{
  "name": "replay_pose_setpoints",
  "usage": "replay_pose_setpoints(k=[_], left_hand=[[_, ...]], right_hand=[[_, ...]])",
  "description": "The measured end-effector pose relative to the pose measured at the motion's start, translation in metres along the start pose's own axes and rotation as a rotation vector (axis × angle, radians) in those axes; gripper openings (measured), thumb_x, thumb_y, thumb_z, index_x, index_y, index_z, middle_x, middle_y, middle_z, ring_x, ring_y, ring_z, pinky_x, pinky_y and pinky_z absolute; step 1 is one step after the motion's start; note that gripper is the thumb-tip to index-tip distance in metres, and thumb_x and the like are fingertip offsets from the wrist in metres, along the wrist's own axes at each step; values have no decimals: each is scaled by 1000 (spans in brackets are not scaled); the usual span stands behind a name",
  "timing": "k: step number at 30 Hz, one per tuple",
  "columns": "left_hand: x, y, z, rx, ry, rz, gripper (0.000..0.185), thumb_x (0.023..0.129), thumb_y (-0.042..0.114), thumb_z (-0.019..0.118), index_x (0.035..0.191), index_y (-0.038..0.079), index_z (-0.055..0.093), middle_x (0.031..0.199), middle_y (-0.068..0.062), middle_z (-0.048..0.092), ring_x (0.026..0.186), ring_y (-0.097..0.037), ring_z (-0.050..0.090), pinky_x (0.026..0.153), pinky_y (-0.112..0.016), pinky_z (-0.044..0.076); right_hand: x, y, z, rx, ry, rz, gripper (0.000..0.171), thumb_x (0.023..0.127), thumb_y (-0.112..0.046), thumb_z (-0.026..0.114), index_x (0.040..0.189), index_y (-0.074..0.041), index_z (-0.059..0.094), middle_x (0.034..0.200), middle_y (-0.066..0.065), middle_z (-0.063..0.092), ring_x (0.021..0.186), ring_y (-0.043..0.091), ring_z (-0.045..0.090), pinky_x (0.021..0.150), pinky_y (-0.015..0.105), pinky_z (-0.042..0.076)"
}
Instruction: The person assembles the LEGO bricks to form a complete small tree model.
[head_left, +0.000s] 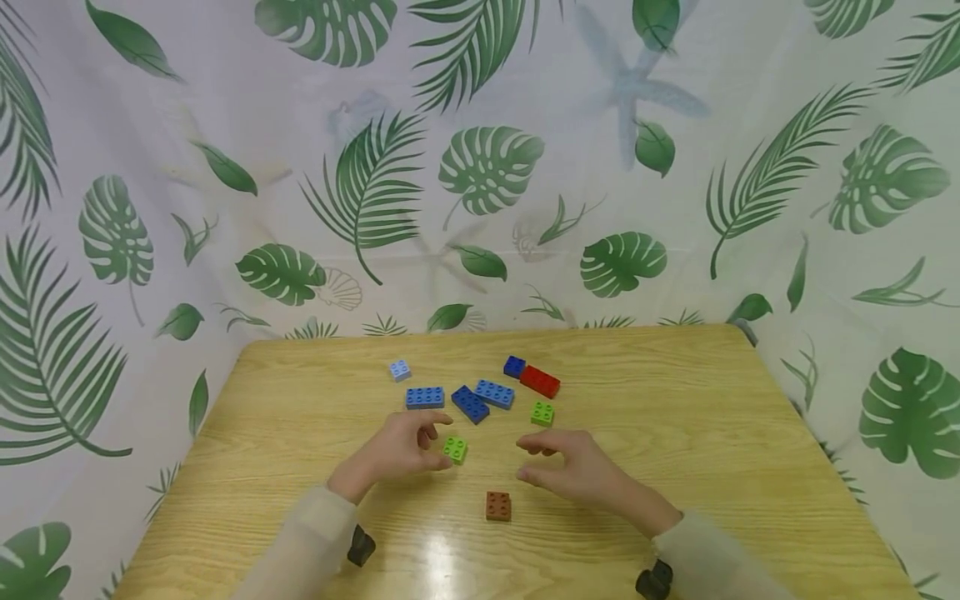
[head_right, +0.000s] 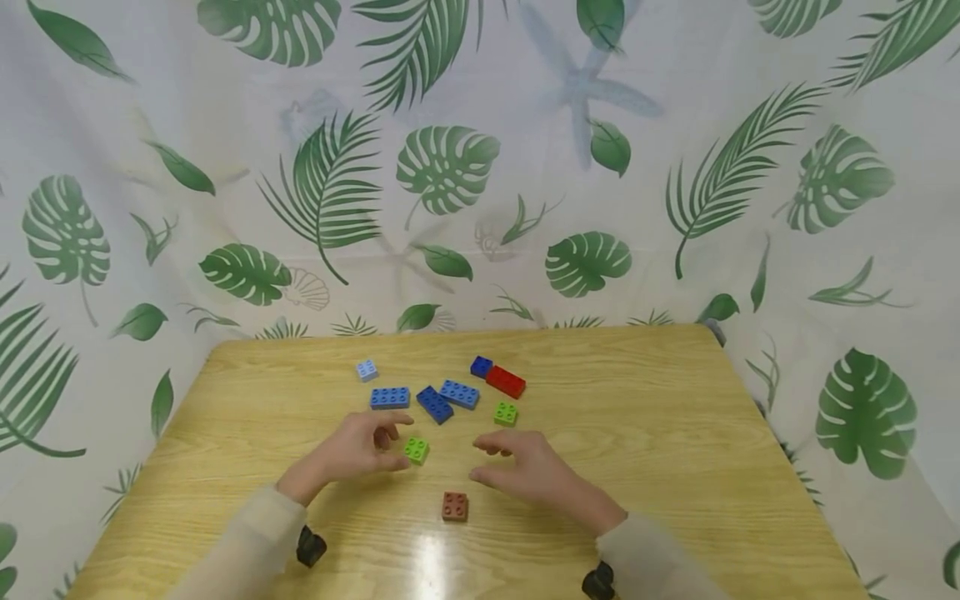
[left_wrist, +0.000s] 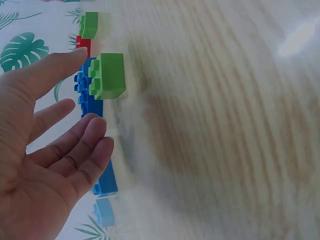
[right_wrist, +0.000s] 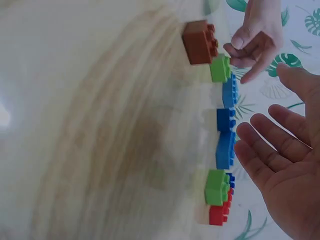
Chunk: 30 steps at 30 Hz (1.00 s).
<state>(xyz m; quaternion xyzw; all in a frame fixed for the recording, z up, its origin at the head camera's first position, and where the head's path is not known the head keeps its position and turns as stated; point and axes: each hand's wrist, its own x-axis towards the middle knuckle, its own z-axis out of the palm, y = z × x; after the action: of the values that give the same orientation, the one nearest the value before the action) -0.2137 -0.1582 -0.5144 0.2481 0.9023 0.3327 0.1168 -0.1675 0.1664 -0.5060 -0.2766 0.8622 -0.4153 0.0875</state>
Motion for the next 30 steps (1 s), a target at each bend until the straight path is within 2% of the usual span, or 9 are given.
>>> replay_pose_setpoints(k=[6, 11, 16, 21, 30], left_hand=[[3, -4, 9, 20, 0, 39, 60, 87, 22, 87, 139, 2, 66, 103, -7, 71, 87, -13, 60, 77, -26, 52], [5, -6, 16, -7, -21, 23, 61, 86, 23, 88, 139, 3, 66, 98, -3, 69, 82, -9, 58, 74, -25, 51], [6, -9, 20, -40, -40, -6, 60, 86, 23, 88, 139, 4, 66, 95, 0, 67, 79, -9, 57, 71, -24, 50], [7, -10, 21, -50, -34, -13, 55, 86, 21, 88, 135, 4, 68, 95, 0, 67, 80, -9, 57, 71, -24, 50], [7, -12, 20, -67, -25, -17, 40, 86, 17, 88, 121, 4, 74, 94, -2, 67, 80, -10, 58, 72, -23, 51]], right_hand=[[-2, 4, 17, 0, -78, -77, 49, 98, -35, 76, 134, -3, 69, 126, 13, 74, 112, 31, 70, 93, 44, 59], [-3, 6, 28, 17, -138, -59, 52, 95, -41, 79, 134, -8, 70, 126, 6, 73, 111, 22, 67, 94, 37, 56], [-1, 11, 35, -24, -184, -26, 54, 92, -47, 81, 134, -15, 70, 124, -5, 71, 113, 10, 63, 99, 32, 53], [-1, 11, 37, -30, -190, -22, 49, 90, -44, 84, 128, -16, 73, 120, -8, 71, 110, 8, 62, 98, 32, 53], [2, 13, 39, -54, -165, -49, 29, 93, -33, 82, 118, -20, 76, 115, -9, 71, 108, 9, 64, 95, 32, 55]])
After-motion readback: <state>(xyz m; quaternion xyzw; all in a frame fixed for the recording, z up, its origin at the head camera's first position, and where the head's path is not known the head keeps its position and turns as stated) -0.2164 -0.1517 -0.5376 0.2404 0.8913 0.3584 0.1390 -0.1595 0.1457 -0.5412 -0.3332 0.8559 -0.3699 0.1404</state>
